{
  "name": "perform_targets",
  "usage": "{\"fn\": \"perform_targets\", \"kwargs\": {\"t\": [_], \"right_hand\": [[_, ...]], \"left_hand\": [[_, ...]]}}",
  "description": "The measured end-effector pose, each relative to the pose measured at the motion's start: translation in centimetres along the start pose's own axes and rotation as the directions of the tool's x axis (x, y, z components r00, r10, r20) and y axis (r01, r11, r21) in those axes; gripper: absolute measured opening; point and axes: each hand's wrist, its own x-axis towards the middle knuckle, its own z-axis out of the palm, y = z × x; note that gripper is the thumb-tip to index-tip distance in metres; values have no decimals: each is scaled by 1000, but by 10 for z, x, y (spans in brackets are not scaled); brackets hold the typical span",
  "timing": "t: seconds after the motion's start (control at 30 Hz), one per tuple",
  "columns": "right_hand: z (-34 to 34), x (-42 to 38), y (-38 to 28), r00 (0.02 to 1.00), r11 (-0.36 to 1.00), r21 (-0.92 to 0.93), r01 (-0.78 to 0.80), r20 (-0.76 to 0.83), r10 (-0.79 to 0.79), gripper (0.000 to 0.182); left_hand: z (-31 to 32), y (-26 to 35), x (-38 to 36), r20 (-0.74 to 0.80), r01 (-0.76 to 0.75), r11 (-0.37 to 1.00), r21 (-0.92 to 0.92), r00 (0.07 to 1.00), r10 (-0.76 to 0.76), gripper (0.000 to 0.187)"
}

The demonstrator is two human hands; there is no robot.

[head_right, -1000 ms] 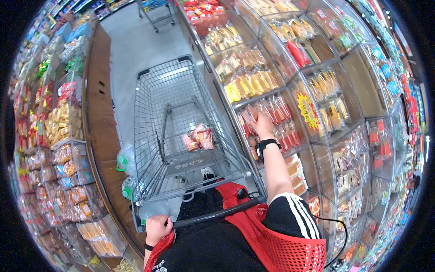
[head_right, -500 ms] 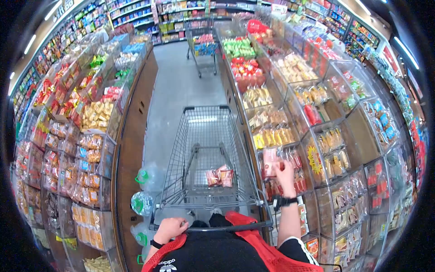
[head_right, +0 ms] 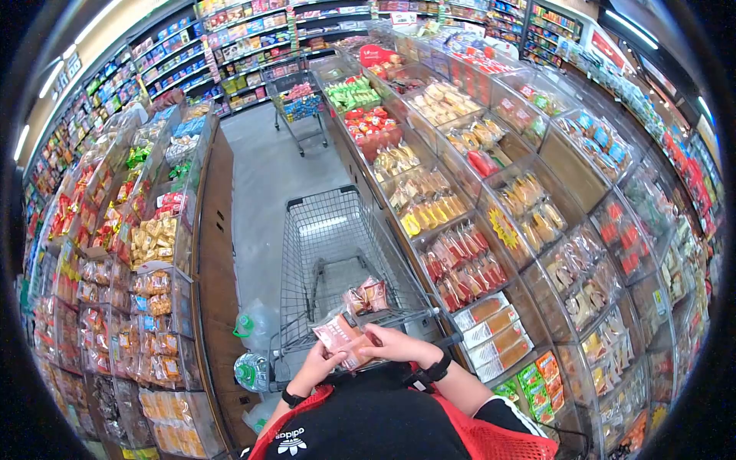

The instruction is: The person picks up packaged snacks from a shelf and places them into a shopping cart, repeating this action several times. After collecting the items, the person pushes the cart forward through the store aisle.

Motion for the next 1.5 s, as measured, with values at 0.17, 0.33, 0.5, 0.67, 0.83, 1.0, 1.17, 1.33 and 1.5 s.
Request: {"fn": "perform_targets", "kwargs": {"t": [0.17,0.33,0.5,0.67,0.83,1.0,1.17,1.33,1.5], "right_hand": [[23,-5,6,993,869,480,117,-82,-89,50],[7,3,8,997,983,178,50,-71,-38,28],[-74,37,30,946,920,385,-71,-268,185,33],[-123,129,142,917,988,38,-152,-368,156,34],[-104,214,194,849,734,445,-513,135,511,28],[-38,287,435,718,740,-1,-673,242,653,28],[-46,254,355,595,529,-474,-704,11,803,25],[-56,253,329,702,610,-497,-618,1,712,24],[-125,262,276,856,858,-93,-505,77,512,24]], "left_hand": [[-1,-2,-11,-62,-107,994,-13,992,106,49],[-7,23,-29,-102,-60,895,441,988,116,38],[-35,-11,-49,-82,-88,379,921,908,410,22],[-34,-28,-51,-163,102,212,972,941,296,29],[-35,-25,-46,-196,151,176,973,942,273,27],[-39,-21,-43,-214,157,229,961,944,252,26],[-44,-19,-41,-204,159,223,962,959,197,24],[-46,-18,-38,-185,130,231,964,954,234,22],[-45,-17,-39,-160,104,211,972,949,270,21]]}}
